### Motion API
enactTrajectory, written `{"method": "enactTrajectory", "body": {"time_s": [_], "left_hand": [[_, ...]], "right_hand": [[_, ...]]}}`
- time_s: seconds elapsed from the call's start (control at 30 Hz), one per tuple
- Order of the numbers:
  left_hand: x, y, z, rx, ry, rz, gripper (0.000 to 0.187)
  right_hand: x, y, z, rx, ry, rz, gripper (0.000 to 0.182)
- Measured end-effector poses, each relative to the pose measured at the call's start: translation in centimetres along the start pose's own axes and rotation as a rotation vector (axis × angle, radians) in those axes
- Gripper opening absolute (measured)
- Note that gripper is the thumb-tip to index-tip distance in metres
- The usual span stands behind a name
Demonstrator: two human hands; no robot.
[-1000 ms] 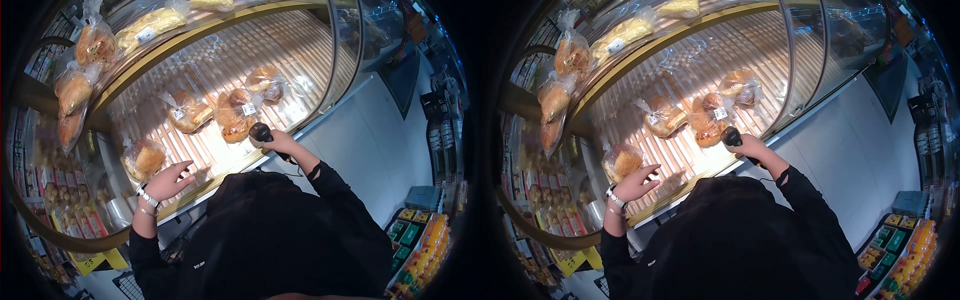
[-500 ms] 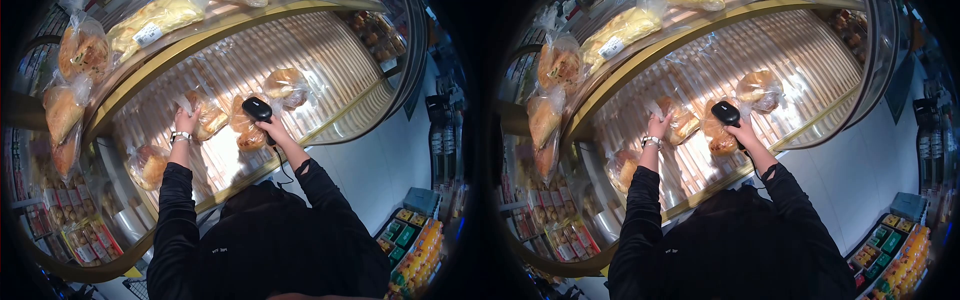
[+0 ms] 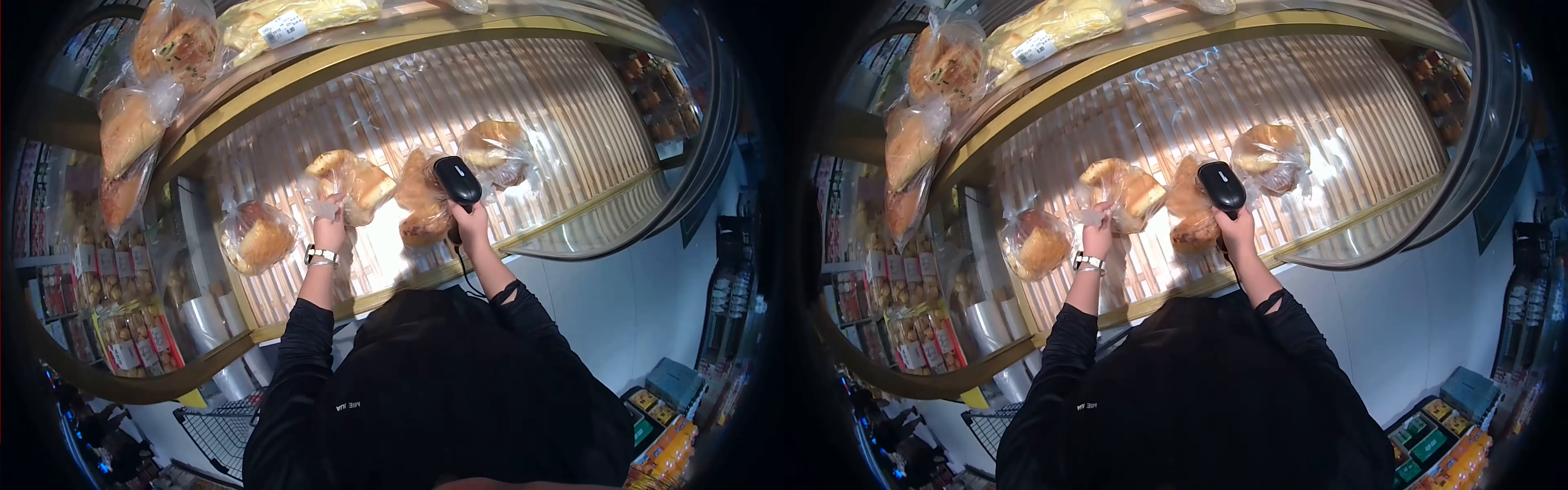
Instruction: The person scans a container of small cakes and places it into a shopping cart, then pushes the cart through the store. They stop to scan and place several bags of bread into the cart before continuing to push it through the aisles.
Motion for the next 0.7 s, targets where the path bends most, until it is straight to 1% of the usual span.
{"method": "enactTrajectory", "body": {"time_s": [0.07, 0.1, 0.13, 0.2, 0.23, 0.27, 0.33, 0.37, 0.4, 0.47, 0.5, 0.53, 0.6, 0.63, 0.67, 0.7], "left_hand": [[-2.2, -0.3, 0.6, -0.443, 0.035, 0.230, 0.020], [-3.6, -1.3, 1.3, -0.450, -0.035, 0.192, 0.016], [-4.8, -2.0, 1.8, -0.444, -0.058, 0.203, 0.016], [-6.5, -3.1, 3.2, -0.582, -0.258, 0.211, 0.015], [-7.1, -3.6, 3.7, -0.708, -0.328, 0.219, 0.017], [-8.0, -4.1, 4.3, -0.704, -0.352, 0.223, 0.017], [-9.9, -4.3, 6.1, -0.856, -0.446, 0.295, 0.018], [-10.9, -4.2, 7.0, -0.865, -0.436, 0.333, 0.019], [-12.1, -4.4, 8.3, -0.859, -0.461, 0.334, 0.019], [-14.4, -5.4, 11.1, -0.675, -0.549, 0.230, 0.017], [-15.3, -6.0, 12.2, -0.771, -0.581, 0.155, 0.019], [-16.4, -6.6, 12.9, -0.764, -0.606, 0.154, 0.019], [-18.3, -9.7, 14.6, -1.158, -0.529, 0.065, 0.022], [-19.4, -10.5, 15.2, -1.172, -0.498, 0.036, 0.024], [-20.4, -10.5, 15.8, -1.166, -0.523, 0.030, 0.024], [-21.3, -10.3, 16.2, -1.322, -0.535, 0.016, 0.025]], "right_hand": [[-0.7, 1.2, 0.3, 0.184, 0.054, -0.048, 0.022], [-1.0, 2.2, 0.3, 0.198, 0.119, -0.023, 0.024], [-1.2, 2.3, 0.4, 0.202, 0.145, -0.027, 0.024], [-1.1, 2.9, 0.1, 0.356, 0.171, 0.066, 0.026], [-0.9, 2.7, 0.0, 0.401, 0.162, 0.056, 0.023], [-1.0, 3.5, 0.0, 0.405, 0.186, 0.054, 0.023], [-1.4, 4.9, 0.0, 0.591, 0.259, -0.063, 0.026], [-1.5, 5.7, 0.1, 0.666, 0.312, -0.094, 0.029], [-1.6, 6.8, 0.0, 0.714, 0.346, -0.055, 0.032], [-1.2, 7.3, 0.3, 0.774, 0.493, -0.134, 0.036], [-1.2, 7.7, 0.3, 0.837, 0.541, -0.205, 0.039], [-1.3, 8.3, 0.1, 0.978, 0.624, -0.260, 0.041], [-1.6, 9.1, -0.4, 1.255, 0.882, -0.324, 0.041], [-1.6, 9.2, -0.7, 1.328, 0.972, -0.295, 0.040], [-1.8, 9.0, -0.9, 1.329, 0.996, -0.305, 0.040], [-1.9, 8.8, -1.1, 1.435, 0.975, -0.377, 0.040]]}}
Point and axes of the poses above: each hand's wrist, its own x-axis towards the middle knuckle, its own z-axis out of the back of the hand, y = z × x, the point moved 4 cm from there along x, towards the middle knuckle, and after that the axes turned 7 degrees about z, right-handed, at the moved point
